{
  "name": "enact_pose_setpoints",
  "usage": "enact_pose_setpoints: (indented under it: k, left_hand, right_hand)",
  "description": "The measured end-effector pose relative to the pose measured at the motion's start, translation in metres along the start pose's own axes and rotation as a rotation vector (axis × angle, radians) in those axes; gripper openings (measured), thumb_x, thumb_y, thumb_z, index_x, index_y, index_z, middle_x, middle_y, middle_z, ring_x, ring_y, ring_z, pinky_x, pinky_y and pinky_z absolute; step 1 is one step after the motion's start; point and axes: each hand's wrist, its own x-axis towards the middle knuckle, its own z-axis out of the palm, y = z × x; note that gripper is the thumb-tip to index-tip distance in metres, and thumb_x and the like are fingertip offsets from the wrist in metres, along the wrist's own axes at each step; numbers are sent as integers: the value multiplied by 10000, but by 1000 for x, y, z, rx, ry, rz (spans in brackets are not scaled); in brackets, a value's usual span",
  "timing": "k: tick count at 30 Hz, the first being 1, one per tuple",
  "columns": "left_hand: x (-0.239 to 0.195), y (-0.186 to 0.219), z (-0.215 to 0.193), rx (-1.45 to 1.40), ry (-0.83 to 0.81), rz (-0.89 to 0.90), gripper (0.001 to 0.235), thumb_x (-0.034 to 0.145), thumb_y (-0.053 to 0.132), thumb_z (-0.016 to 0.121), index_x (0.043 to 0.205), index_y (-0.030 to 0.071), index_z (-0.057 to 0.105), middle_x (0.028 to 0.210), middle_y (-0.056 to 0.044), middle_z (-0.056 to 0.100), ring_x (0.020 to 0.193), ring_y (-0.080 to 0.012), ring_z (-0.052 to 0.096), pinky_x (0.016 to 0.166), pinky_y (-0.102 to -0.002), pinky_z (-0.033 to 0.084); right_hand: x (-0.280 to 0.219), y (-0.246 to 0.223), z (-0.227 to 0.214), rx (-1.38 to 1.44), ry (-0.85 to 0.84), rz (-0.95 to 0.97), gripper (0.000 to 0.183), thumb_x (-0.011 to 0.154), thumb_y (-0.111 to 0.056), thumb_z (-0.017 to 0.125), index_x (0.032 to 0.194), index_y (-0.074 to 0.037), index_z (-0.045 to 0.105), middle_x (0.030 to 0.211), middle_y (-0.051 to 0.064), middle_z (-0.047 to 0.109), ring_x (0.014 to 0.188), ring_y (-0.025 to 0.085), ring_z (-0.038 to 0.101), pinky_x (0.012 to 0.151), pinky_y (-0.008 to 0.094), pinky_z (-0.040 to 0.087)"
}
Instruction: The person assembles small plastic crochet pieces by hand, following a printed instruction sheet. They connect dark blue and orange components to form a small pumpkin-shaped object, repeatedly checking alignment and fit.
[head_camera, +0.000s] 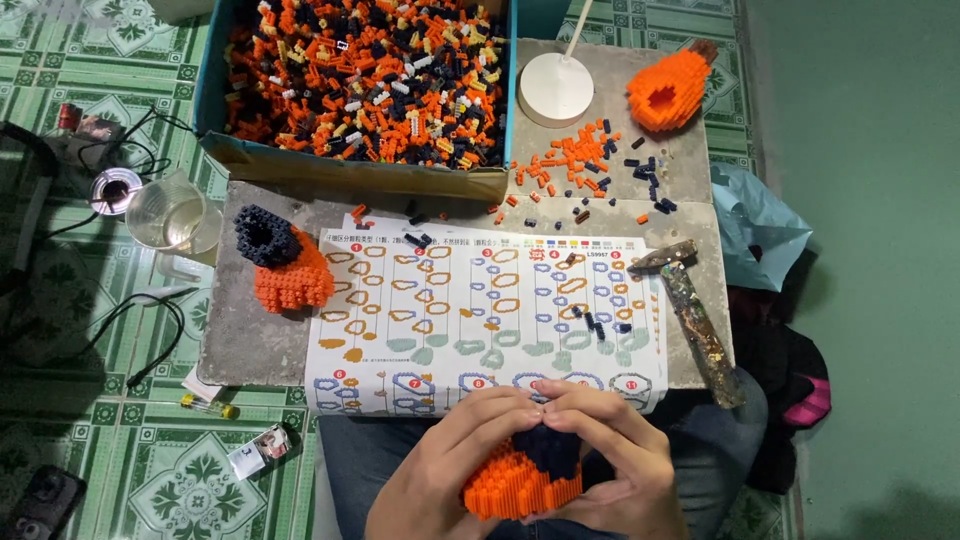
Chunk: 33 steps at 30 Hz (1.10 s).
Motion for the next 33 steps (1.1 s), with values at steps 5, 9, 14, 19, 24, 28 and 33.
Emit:
enact_pose_setpoints:
  k: [5, 9, 14, 19, 24, 28, 33]
  left_hand:
    - [-2, 2, 0, -27, -10, -17, 587, 832, 133, 750, 1403, 13, 685, 1471, -193, 731, 1449, -383, 683, 1256, -566, 526]
    - [-1, 5, -1, -37, -12, -20, 557, 875, 180, 720, 1408, 21, 686, 1479, -178, 731, 1469, -369, 670, 1267, -559, 522]
    - [0, 2, -1, -15, -3, -68, 831, 625, -87, 830, 1427, 41, 659, 1499, -148, 722, 1468, -359, 680, 1287, -563, 511]
    - [1, 2, -10, 7, 0, -24, 803, 644, -121, 819, 1422, 20, 681, 1472, -144, 729, 1425, -350, 706, 1246, -504, 537]
    - [2, 1, -14, 46, -22, -12, 852, 581, -142, 802, 1411, 23, 704, 1461, -140, 745, 1401, -357, 723, 1291, -547, 492]
    - [2, 2, -16, 101, -67, 9, 891, 562, -125, 748, 1441, 0, 674, 1475, -172, 729, 1417, -390, 695, 1254, -557, 515]
    - [1, 2, -15, 133, -88, 39, 837, 617, -86, 757, 1445, -16, 653, 1473, -172, 734, 1420, -397, 684, 1216, -551, 546]
  right_hand:
    - [-3, -3, 2, -6, 21, 9, 740, 609, -335, 1097, 1209, -38, 781, 1276, 129, 811, 1242, 310, 843, 1115, 461, 732]
    - [-7, -1, 3, -20, 34, -4, 723, 601, -297, 1101, 1195, -42, 777, 1274, 145, 821, 1236, 316, 857, 1121, 464, 743]
    - [5, -8, -1, -60, -56, -1, 801, 646, -316, 1095, 1314, -49, 743, 1346, 127, 787, 1376, 402, 795, 1170, 532, 707]
    - [12, -17, -13, -42, -136, -1, 649, 868, -438, 866, 1341, -11, 742, 1354, 181, 771, 1368, 409, 778, 1169, 542, 659]
    - [18, -29, -17, -154, -156, 13, 615, 683, -3, 888, 1288, -8, 779, 1375, 184, 805, 1254, 319, 850, 1059, 405, 706]
    - [23, -39, -17, -313, -167, 16, 599, 662, -33, 902, 1252, -17, 799, 1363, 147, 830, 1187, 274, 872, 1020, 376, 718]
    - [22, -36, -17, -411, -152, -80, 515, 676, -74, 909, 1176, -5, 811, 1282, 143, 856, 1083, 251, 898, 920, 335, 740]
